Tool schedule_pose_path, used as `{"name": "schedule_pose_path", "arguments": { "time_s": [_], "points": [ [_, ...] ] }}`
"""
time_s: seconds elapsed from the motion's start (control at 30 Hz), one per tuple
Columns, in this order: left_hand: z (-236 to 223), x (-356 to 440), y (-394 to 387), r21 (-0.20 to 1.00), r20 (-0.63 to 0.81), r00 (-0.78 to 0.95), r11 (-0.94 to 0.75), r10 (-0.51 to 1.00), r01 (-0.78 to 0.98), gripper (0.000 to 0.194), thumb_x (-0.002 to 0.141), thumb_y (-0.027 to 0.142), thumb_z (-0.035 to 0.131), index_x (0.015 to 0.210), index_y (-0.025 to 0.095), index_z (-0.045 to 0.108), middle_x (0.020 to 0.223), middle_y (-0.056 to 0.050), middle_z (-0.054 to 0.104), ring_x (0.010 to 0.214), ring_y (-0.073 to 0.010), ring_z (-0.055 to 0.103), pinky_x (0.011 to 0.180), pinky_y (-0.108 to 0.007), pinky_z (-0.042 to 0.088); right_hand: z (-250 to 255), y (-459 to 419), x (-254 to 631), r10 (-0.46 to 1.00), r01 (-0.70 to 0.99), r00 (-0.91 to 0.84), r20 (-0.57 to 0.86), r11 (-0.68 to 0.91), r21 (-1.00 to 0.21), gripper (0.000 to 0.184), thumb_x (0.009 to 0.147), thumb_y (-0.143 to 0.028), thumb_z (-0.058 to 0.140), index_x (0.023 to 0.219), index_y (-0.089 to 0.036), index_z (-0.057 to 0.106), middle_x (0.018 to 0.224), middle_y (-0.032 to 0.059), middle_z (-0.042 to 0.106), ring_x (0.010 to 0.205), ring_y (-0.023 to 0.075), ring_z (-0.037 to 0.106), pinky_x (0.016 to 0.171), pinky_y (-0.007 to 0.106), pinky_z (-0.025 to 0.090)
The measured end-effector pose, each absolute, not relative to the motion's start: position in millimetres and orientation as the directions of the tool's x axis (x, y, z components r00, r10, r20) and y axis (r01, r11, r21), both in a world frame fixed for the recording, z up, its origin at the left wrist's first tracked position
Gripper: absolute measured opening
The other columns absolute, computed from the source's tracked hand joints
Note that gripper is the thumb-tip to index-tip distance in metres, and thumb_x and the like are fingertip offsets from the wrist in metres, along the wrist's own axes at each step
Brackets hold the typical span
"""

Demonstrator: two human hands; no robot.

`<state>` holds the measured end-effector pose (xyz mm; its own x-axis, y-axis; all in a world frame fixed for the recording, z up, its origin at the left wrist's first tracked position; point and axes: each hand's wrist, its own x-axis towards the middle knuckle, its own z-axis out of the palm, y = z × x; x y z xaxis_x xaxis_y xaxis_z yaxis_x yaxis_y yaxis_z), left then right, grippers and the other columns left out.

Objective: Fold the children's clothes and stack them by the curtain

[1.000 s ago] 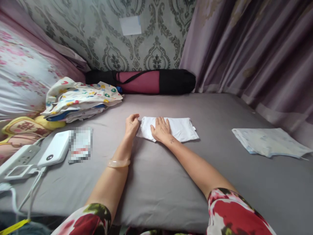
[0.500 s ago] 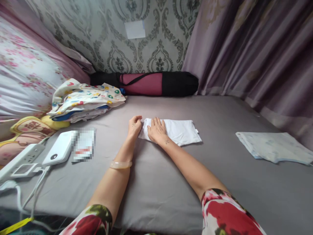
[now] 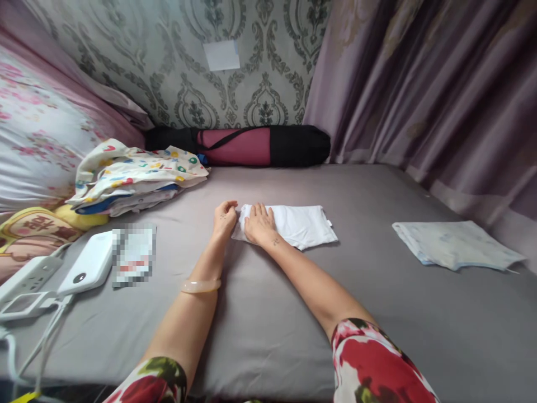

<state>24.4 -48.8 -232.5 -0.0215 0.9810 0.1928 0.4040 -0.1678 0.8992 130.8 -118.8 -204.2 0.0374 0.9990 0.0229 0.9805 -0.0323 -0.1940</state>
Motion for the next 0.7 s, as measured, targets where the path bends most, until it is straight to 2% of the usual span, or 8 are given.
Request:
{"name": "schedule_pose_path", "arguments": {
  "time_s": [0.2,0.47,0.6,0.7],
  "points": [
    [-231.6,25.3,-50.6,0.904,0.201,-0.027,-0.174,0.979,0.391,0.036,0.082,0.015,0.040,0.105,0.013,0.068,0.106,-0.010,0.071,0.103,-0.0192,0.066,0.095,-0.032,0.050,-208.5,-120.1,114.8,0.999,0.970,-0.026,0.034,0.033,-0.242,0.061,0.099,-0.035,0.020,0.149,-0.001,0.027,0.158,0.0169,0.022,0.146,0.0269,0.016,0.118,0.044,0.010],
    [-232.5,28.1,-49.1,0.889,0.198,0.005,-0.182,0.980,0.421,0.034,0.082,0.015,0.042,0.104,0.011,0.067,0.105,-0.011,0.071,0.101,-0.0192,0.066,0.095,-0.031,0.049,-209.7,-119.6,115.7,0.999,0.945,-0.033,0.008,0.034,-0.326,0.062,0.096,-0.033,0.033,0.150,-0.001,0.026,0.159,0.0161,0.021,0.147,0.0265,0.015,0.118,0.043,0.011],
    [-227.0,33.2,-58.4,0.827,0.249,0.050,-0.239,0.967,0.509,0.034,0.083,0.015,0.042,0.107,0.012,0.066,0.108,-0.012,0.071,0.102,-0.0200,0.066,0.094,-0.033,0.049,-203.2,-126.2,130.8,0.998,0.923,0.001,0.056,0.020,-0.383,0.059,0.099,-0.033,0.027,0.149,-0.002,0.030,0.157,0.0169,0.025,0.146,0.0260,0.018,0.118,0.041,0.012],
    [-222.0,42.3,-69.5,0.736,0.315,0.120,-0.322,0.941,0.595,0.034,0.085,0.014,0.040,0.110,0.013,0.065,0.111,-0.012,0.070,0.105,-0.0216,0.065,0.095,-0.035,0.048,-199.4,-137.0,152.3,0.991,0.938,0.065,0.116,-0.020,-0.346,0.058,0.099,-0.032,0.027,0.147,0.000,0.033,0.156,0.0176,0.027,0.145,0.0268,0.019,0.118,0.041,0.011]
  ]
}}
